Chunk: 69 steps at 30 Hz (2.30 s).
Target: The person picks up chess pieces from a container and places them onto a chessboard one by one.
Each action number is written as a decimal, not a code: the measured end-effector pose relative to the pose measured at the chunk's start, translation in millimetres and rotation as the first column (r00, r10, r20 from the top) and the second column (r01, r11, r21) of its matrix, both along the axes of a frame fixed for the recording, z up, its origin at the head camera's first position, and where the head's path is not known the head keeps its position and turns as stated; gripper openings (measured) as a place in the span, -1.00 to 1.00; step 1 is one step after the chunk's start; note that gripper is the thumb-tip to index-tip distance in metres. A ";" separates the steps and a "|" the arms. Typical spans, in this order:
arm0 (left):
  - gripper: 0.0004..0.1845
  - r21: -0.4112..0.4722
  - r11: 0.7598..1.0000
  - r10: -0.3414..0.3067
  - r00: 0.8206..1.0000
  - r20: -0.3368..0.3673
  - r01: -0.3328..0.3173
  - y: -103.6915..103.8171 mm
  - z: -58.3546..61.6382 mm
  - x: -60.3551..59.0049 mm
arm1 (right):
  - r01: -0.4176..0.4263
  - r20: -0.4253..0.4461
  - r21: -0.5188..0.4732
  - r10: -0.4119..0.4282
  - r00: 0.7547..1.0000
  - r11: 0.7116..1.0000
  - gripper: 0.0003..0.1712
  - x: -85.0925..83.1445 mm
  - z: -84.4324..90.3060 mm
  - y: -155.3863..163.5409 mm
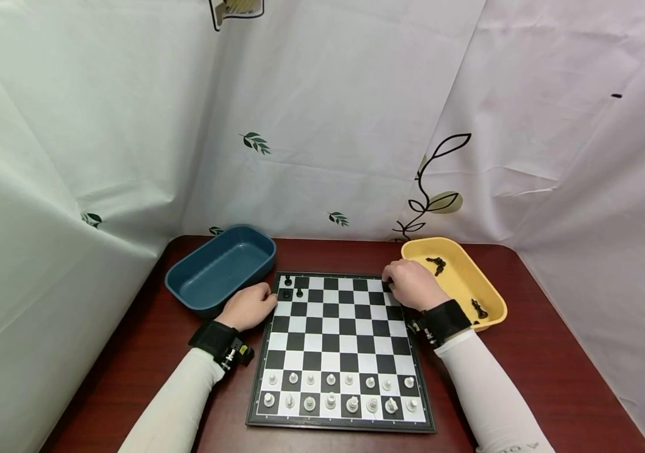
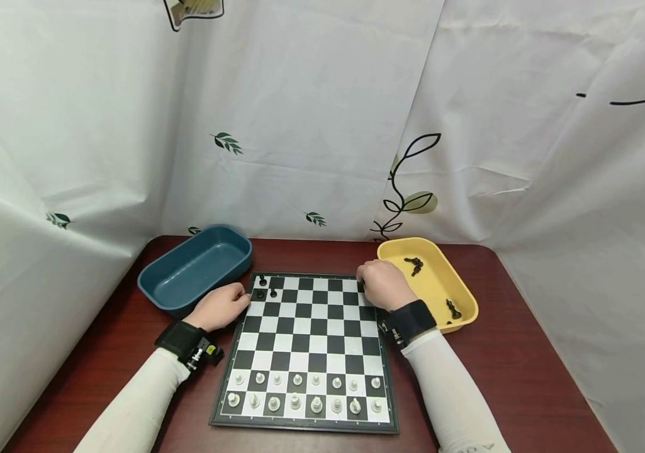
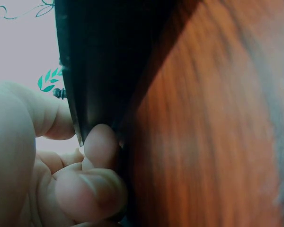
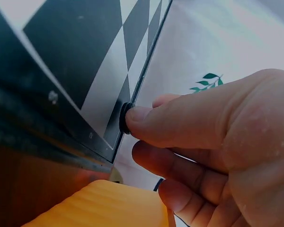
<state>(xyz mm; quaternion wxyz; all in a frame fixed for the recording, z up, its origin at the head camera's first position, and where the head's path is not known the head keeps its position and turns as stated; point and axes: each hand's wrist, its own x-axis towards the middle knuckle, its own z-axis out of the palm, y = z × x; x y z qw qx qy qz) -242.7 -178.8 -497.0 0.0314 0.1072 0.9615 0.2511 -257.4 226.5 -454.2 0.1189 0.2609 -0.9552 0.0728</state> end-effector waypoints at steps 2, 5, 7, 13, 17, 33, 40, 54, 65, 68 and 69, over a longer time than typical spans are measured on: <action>-0.67 0.001 1.000 0.000 1.000 0.000 0.000 -0.1 0.2 0.5 | -0.008 -0.010 -0.003 0.008 1.000 1.000 -0.81 0.5 -0.3 0.2; -0.67 -0.002 1.000 0.001 1.000 0.001 -0.001 0.5 0.0 0.4 | -0.009 -0.018 -0.003 0.009 1.000 1.000 -0.82 -0.7 -2.0 0.5; -0.67 -0.006 1.000 0.004 1.000 0.002 -0.004 0.8 -0.6 0.2 | -0.007 -0.020 0.000 0.007 1.000 1.000 -0.83 -1.9 -3.6 0.6; -0.67 -0.008 1.000 0.009 1.000 0.005 -0.009 1.7 0.0 1.4 | 0.004 0.006 -0.004 -0.004 1.000 1.000 -0.83 -1.6 -4.0 0.2; -0.67 -0.006 1.000 0.003 1.000 0.004 -0.003 1.0 0.0 2.6 | 0.004 0.015 -0.028 -0.004 1.000 1.000 -0.84 0.8 2.2 1.7; -0.68 -0.016 1.000 0.000 1.000 -0.003 0.000 0.7 -0.8 -0.3 | 0.182 0.008 -0.253 -0.186 0.983 0.950 -0.78 3.3 43.2 73.5; -0.68 -0.009 1.000 -0.005 1.000 -0.007 0.005 0.3 -1.6 -0.6 | 0.276 0.072 -0.262 -0.266 0.961 0.925 -0.75 0.5 37.2 100.4; -0.68 -0.012 1.000 0.004 1.000 -0.002 -0.004 3.2 1.1 -0.7 | 0.263 0.138 -0.194 -0.239 0.961 0.945 -0.73 -14.3 10.0 117.9; -0.68 -0.006 1.000 0.004 1.000 -0.002 -0.004 3.0 2.5 1.1 | 0.263 0.202 -0.167 -0.228 0.952 0.950 -0.72 -18.3 0.0 116.4; -0.68 -0.006 1.000 0.006 1.000 -0.003 -0.006 3.0 3.0 1.5 | 0.264 0.229 -0.156 -0.226 0.947 0.952 -0.69 -18.1 0.6 115.9; -0.68 -0.007 1.000 0.008 1.000 -0.003 -0.008 2.9 2.9 1.6 | 0.265 0.234 -0.156 -0.225 0.946 0.952 -0.68 -18.1 0.4 115.6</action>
